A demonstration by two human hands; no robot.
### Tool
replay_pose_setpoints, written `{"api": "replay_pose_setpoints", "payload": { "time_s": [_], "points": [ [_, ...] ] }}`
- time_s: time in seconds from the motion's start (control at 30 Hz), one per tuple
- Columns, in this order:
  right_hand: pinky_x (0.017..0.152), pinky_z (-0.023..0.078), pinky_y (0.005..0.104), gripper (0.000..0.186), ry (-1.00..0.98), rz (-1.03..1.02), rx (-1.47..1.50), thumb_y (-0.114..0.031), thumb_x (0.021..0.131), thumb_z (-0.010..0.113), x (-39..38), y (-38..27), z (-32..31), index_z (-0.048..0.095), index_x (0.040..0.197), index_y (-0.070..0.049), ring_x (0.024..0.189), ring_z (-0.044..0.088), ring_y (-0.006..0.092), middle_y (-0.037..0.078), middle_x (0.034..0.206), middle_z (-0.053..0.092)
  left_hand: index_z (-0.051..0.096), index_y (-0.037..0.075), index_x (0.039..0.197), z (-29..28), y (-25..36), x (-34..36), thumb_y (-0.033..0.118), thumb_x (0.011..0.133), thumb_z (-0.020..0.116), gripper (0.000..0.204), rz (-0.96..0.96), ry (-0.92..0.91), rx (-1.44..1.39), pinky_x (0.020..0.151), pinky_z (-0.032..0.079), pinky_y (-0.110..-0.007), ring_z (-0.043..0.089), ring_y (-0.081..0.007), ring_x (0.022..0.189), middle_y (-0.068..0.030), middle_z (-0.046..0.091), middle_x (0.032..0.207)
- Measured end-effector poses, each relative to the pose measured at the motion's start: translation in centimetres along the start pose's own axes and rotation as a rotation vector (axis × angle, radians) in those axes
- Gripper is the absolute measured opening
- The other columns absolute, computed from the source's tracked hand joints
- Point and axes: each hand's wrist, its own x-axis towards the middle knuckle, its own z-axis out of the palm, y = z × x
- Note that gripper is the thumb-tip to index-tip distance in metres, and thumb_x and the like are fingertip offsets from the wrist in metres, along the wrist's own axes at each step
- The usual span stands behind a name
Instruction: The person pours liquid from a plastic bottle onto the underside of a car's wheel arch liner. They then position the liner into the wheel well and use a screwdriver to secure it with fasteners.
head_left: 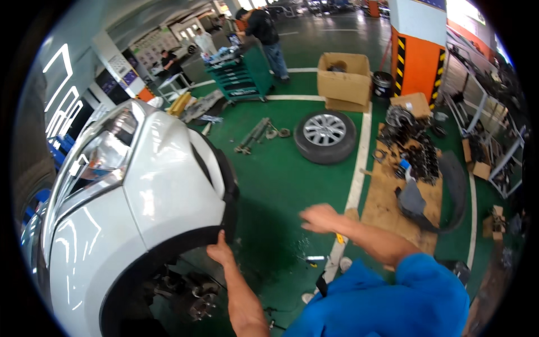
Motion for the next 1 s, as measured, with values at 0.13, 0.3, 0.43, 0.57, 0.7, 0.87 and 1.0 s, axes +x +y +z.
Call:
{"api": "replay_pose_setpoints", "payload": {
  "time_s": [0.13, 0.3, 0.43, 0.57, 0.7, 0.87, 1.0],
  "points": [
    [0.069, 0.053, 0.0465, 0.022, 0.207, -0.408, -0.103, -0.024, 0.08, 0.069, 2.3, -7.8, -9.4, 0.061, 0.082, -0.004, 0.082, 0.065, 0.0329, 0.012, 0.082, 0.064, 0.062, -0.016, 0.067, 0.5, -0.1, 0.2, 0.034, 0.068, 0.087, 0.056, 0.133, 0.017, -0.251, 0.061, 0.049, -0.046, 0.063, -0.0347, 0.058, -0.0268, 0.065, 0.067],
    [0.062, 0.054, 0.039, 0.023, 0.199, -0.595, -0.304, -0.026, 0.079, 0.07, 1.2, -13.2, -15.0, 0.059, 0.078, -0.006, 0.076, 0.065, 0.0243, 0.006, 0.076, 0.061, 0.067, -0.014, 0.076, 1.4, 0.5, 0.3, 0.032, 0.069, 0.086, 0.05, 0.15, 0.017, -0.287, 0.065, 0.051, -0.044, 0.067, -0.0337, 0.066, -0.0261, 0.069, 0.074],
    [0.059, 0.052, 0.0357, 0.011, 0.314, -0.803, -0.254, -0.018, 0.069, 0.062, -1.2, -18.9, -19.6, 0.06, 0.07, -0.007, 0.07, 0.064, 0.0225, 0.005, 0.067, 0.059, 0.063, -0.013, 0.068, 2.1, -3.3, 2.2, 0.034, 0.066, 0.089, 0.053, 0.096, 0.037, -0.432, 0.059, 0.049, -0.044, 0.062, -0.0285, 0.057, -0.0232, 0.066, 0.067],
    [0.059, 0.049, 0.0363, 0.02, 0.113, -0.975, -0.281, -0.026, 0.067, 0.063, -4.5, -26.4, -21.8, 0.062, 0.065, -0.006, 0.069, 0.06, 0.0227, 0.007, 0.068, 0.061, 0.056, -0.014, 0.058, -0.1, -3.0, 1.2, 0.032, 0.068, 0.089, 0.057, 0.141, 0.055, -0.312, 0.053, 0.044, -0.045, 0.048, -0.0222, 0.049, -0.0168, 0.061, 0.056],
    [0.064, 0.051, 0.0391, 0.02, 0.057, -1.041, -0.369, -0.026, 0.064, 0.063, -6.7, -28.6, -22.9, 0.058, 0.06, -0.007, 0.064, 0.053, 0.0203, 0.008, 0.066, 0.059, 0.052, -0.013, 0.053, -1.3, -2.9, 1.0, 0.033, 0.068, 0.089, 0.061, 0.003, 0.029, -0.099, 0.052, 0.043, -0.043, 0.047, -0.0189, 0.049, -0.015, 0.058, 0.053],
    [0.071, 0.054, 0.0426, 0.021, 0.102, -0.91, -0.569, -0.027, 0.06, 0.063, -9.8, -27.7, -26.1, 0.054, 0.054, -0.009, 0.058, 0.044, 0.0172, 0.009, 0.062, 0.058, 0.055, -0.01, 0.059, 1.8, -1.6, 1.7, 0.035, 0.065, 0.091, 0.058, 0.021, 0.004, -0.135, 0.059, 0.047, -0.042, 0.053, -0.0222, 0.055, -0.0161, 0.062, 0.061],
    [0.072, 0.055, 0.0437, 0.02, 0.049, -0.955, -0.529, -0.026, 0.059, 0.064, -8.9, -28.3, -24.4, 0.054, 0.054, -0.009, 0.057, 0.043, 0.0173, 0.009, 0.063, 0.059, 0.061, -0.013, 0.069, 0.6, -0.8, 1.0, 0.035, 0.064, 0.091, 0.056, -0.042, -0.026, -0.091, 0.063, 0.05, -0.041, 0.06, -0.0244, 0.06, -0.0185, 0.066, 0.068]
  ]
}}
